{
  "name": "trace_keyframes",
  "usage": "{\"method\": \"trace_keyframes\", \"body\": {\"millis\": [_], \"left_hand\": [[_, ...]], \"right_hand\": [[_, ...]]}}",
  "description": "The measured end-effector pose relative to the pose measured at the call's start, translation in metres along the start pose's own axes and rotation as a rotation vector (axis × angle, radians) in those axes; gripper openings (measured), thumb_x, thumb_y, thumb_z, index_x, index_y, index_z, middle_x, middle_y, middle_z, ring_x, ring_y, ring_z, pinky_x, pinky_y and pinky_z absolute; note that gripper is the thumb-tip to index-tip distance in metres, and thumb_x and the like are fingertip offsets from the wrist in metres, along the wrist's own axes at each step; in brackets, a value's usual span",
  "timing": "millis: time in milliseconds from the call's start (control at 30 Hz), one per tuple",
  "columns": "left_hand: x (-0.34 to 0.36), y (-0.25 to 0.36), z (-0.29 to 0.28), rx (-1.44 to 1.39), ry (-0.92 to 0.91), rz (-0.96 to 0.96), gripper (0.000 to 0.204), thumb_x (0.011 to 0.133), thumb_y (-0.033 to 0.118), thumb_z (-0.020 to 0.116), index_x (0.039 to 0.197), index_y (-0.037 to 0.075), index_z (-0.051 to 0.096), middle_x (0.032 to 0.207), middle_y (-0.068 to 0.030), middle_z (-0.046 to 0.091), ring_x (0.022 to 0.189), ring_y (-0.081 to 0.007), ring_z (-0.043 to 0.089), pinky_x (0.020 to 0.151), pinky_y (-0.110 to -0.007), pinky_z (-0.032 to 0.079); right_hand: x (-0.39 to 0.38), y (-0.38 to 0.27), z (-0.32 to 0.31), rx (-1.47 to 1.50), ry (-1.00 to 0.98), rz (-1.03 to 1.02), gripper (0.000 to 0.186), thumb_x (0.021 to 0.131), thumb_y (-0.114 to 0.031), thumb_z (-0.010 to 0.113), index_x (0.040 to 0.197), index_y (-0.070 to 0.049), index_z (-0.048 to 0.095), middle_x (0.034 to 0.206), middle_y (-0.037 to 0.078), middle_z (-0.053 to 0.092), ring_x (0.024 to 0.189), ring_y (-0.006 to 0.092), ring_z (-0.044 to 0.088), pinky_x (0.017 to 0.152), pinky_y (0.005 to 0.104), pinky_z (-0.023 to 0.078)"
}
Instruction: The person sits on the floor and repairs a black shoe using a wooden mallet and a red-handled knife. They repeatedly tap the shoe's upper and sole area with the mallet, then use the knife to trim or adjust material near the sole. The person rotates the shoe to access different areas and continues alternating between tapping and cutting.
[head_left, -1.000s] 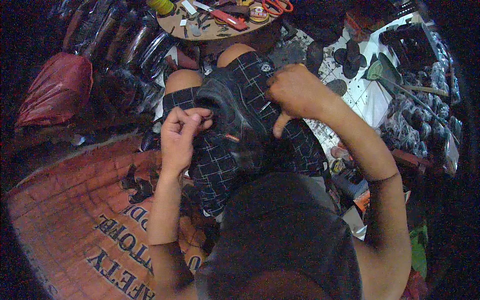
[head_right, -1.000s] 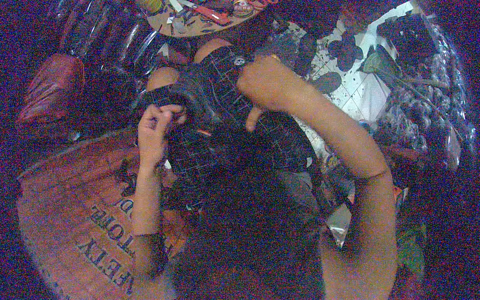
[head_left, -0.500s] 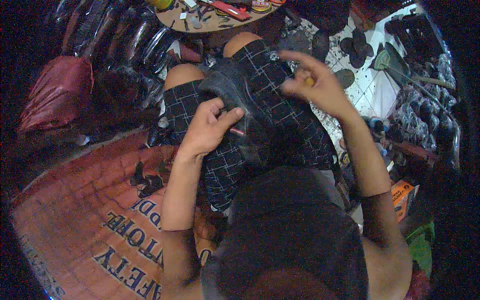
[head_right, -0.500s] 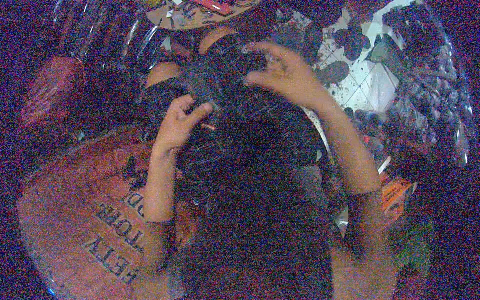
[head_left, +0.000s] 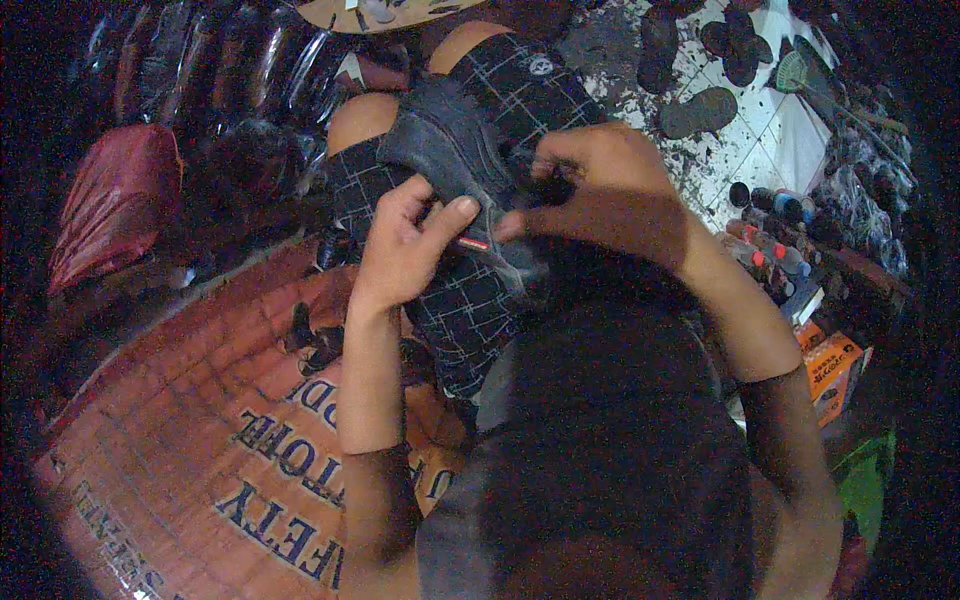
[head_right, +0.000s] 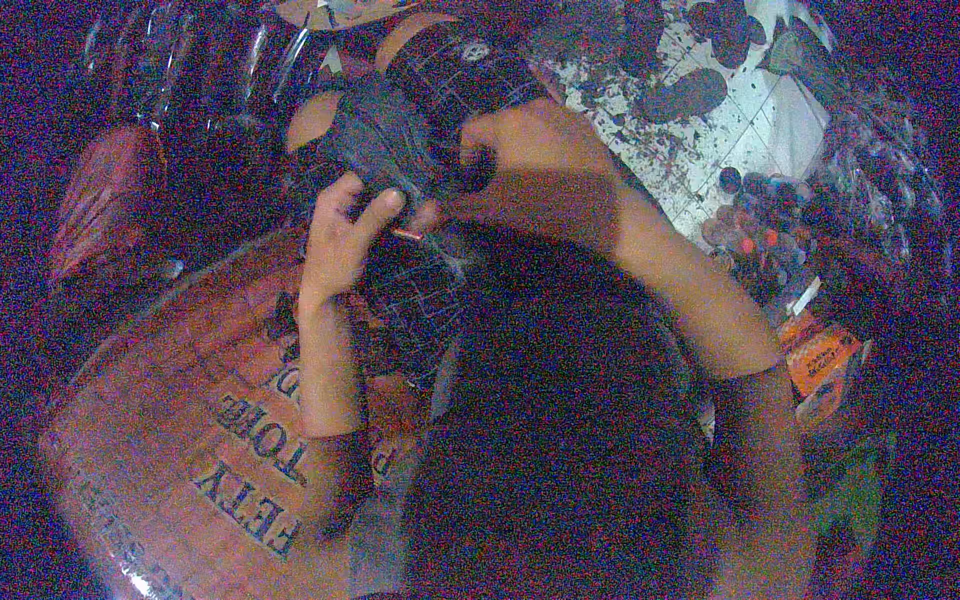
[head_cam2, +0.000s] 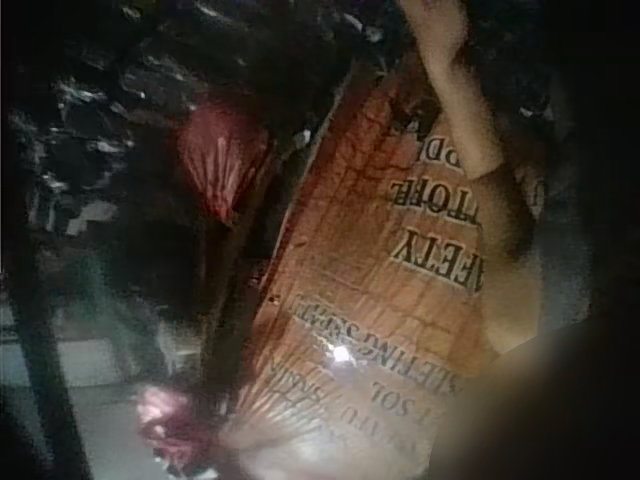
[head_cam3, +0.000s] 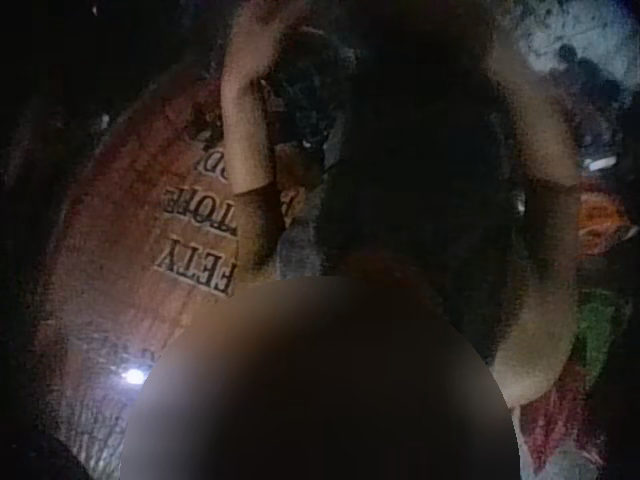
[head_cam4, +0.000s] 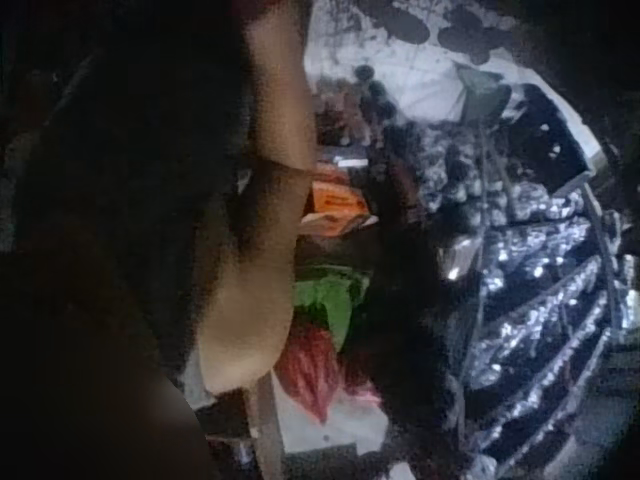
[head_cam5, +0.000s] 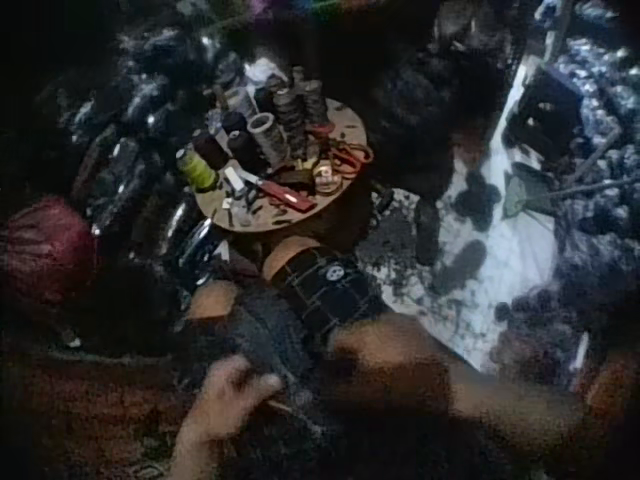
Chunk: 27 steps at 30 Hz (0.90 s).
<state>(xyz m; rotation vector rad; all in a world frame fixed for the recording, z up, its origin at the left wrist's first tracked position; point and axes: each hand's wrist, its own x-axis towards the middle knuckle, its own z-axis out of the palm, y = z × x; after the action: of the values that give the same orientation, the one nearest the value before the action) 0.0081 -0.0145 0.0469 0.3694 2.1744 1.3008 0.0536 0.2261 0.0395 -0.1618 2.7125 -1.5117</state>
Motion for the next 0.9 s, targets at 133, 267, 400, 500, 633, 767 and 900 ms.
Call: {"method": "trace_keyframes", "body": {"millis": [133,267,400,500,633,767,900], "left_hand": [[-0.010,0.012,-0.011,0.562,0.246,0.344,0.016,0.088,0.020,0.071,0.090,0.005,0.067,0.081,-0.0147,0.064,0.072,-0.0309,0.064,0.065,-0.038,0.050],[-0.027,-0.027,-0.024,0.953,0.347,0.541,0.026,0.084,0.024,0.074,0.074,0.006,0.059,0.075,-0.0127,0.058,0.065,-0.0336,0.058,0.059,-0.042,0.046],[-0.063,-0.125,-0.073,0.871,0.500,0.511,0.027,0.082,0.018,0.074,0.065,0.005,0.057,0.065,-0.0119,0.054,0.058,-0.0325,0.054,0.055,-0.043,0.040],[-0.099,-0.189,-0.108,0.807,0.714,0.367,0.030,0.085,0.012,0.072,0.062,0.001,0.056,0.056,-0.0118,0.048,0.051,-0.0271,0.047,0.052,-0.040,0.033],[-0.118,-0.201,-0.113,0.684,0.633,0.090,0.020,0.090,0.011,0.069,0.075,0.001,0.063,0.065,-0.0048,0.057,0.059,-0.0165,0.046,0.056,-0.032,0.036],[-0.118,-0.155,-0.128,0.306,0.682,-0.039,0.013,0.090,0.014,0.070,0.091,0.001,0.068,0.098,-0.0013,0.065,0.083,-0.0102,0.053,0.068,-0.025,0.041],[-0.134,-0.106,-0.142,-0.367,0.602,0.222,0.016,0.088,0.020,0.068,0.080,0.008,0.061,0.121,-0.0056,0.061,0.096,-0.0200,0.059,0.080,-0.030,0.044]], "right_hand": [[0.006,-0.002,0.013,-0.232,0.040,-0.033,0.059,0.063,-0.058,0.088,0.065,-0.007,0.060,0.059,0.010,0.059,0.061,0.0329,0.064,0.059,0.0423,0.049],[0.015,-0.003,0.012,-0.220,-0.060,0.033,0.060,0.063,-0.058,0.087,0.064,-0.006,0.058,0.060,0.012,0.058,0.062,0.0347,0.063,0.059,0.0444,0.048],[0.022,-0.003,0.007,-0.163,-0.173,0.070,0.057,0.066,-0.054,0.087,0.064,-0.005,0.058,0.060,0.012,0.058,0.061,0.0348,0.062,0.059,0.0446,0.048],[0.026,-0.004,0.008,-0.161,-0.238,0.063,0.053,0.069,-0.050,0.086,0.063,-0.005,0.058,0.059,0.011,0.057,0.059,0.0318,0.062,0.058,0.0427,0.048],[0.024,0.004,0.007,-0.149,-0.283,0.069,0.051,0.076,-0.051,0.082,0.070,-0.005,0.061,0.065,0.008,0.061,0.058,0.0202,0.062,0.056,0.0382,0.047],[0.006,0.029,-0.022,0.445,-0.131,0.201,0.042,0.089,-0.045,0.073,0.097,-0.005,0.063,0.082,0.002,0.067,0.061,0.0108,0.056,0.052,0.0341,0.044],[-0.011,0.049,-0.066,0.192,0.045,0.347,0.028,0.099,-0.023,0.058,0.121,-0.005,0.056,0.094,0.006,0.068,0.078,0.0170,0.059,0.068,0.0347,0.050]]}}
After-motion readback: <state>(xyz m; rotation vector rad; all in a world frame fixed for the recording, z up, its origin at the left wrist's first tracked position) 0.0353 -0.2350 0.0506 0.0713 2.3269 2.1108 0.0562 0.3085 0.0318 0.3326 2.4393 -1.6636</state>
